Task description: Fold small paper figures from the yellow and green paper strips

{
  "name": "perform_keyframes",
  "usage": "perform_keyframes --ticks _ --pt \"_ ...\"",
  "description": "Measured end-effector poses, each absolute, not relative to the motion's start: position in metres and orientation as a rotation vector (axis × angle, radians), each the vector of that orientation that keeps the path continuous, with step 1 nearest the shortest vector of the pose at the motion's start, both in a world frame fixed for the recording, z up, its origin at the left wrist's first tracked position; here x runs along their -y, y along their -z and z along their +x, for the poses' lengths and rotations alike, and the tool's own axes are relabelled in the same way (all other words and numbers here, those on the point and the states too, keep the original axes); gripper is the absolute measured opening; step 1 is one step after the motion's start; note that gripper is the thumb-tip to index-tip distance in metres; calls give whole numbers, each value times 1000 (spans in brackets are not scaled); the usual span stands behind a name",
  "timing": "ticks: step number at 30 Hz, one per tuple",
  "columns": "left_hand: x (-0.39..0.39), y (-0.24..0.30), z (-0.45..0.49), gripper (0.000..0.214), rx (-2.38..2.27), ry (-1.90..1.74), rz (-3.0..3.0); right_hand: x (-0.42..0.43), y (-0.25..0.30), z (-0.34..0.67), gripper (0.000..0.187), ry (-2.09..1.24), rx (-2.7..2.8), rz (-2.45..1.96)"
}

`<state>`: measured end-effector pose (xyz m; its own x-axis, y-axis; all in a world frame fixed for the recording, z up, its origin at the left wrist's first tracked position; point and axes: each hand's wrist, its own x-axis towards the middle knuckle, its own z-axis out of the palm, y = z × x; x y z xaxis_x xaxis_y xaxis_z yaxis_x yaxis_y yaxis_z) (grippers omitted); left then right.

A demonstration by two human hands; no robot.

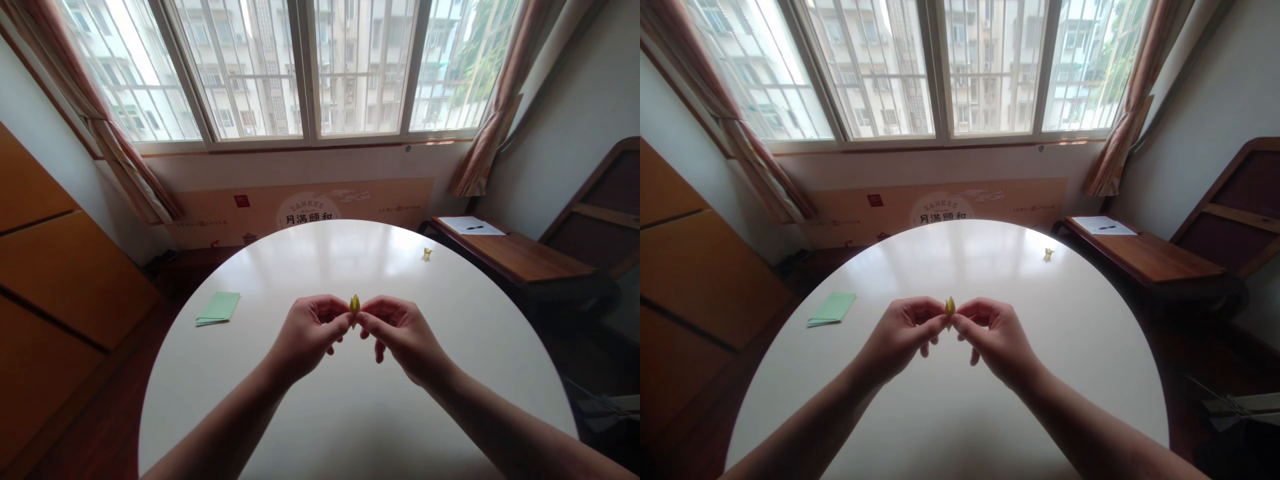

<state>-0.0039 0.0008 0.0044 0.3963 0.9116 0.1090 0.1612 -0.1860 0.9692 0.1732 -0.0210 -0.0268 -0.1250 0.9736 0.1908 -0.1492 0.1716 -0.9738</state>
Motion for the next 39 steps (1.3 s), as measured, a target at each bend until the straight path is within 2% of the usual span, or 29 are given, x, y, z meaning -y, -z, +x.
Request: perform_keyframes --ticks 11,17,21,26,30,39 --pt "2 -5 3 22 -969 -843 1569 22 26 172 15 -1204 1265 -946" --pt "-1 -5 0 20 -951 -894 1563 23 26 171 18 -1212 1267 -922" --pt "-3 -10 -1 27 -898 -894 1455 22 24 174 24 -1247 1235 -842" --pt "-3 -12 -1 29 -805 -870 1364 19 24 175 17 -1280 1204 -768" --pt "-4 -10 -1 30 -817 -869 1382 18 27 172 20 -1301 1223 -741" --pt "-3 -2 0 18 -873 -973 1531 18 28 171 17 -1266 1193 -783"
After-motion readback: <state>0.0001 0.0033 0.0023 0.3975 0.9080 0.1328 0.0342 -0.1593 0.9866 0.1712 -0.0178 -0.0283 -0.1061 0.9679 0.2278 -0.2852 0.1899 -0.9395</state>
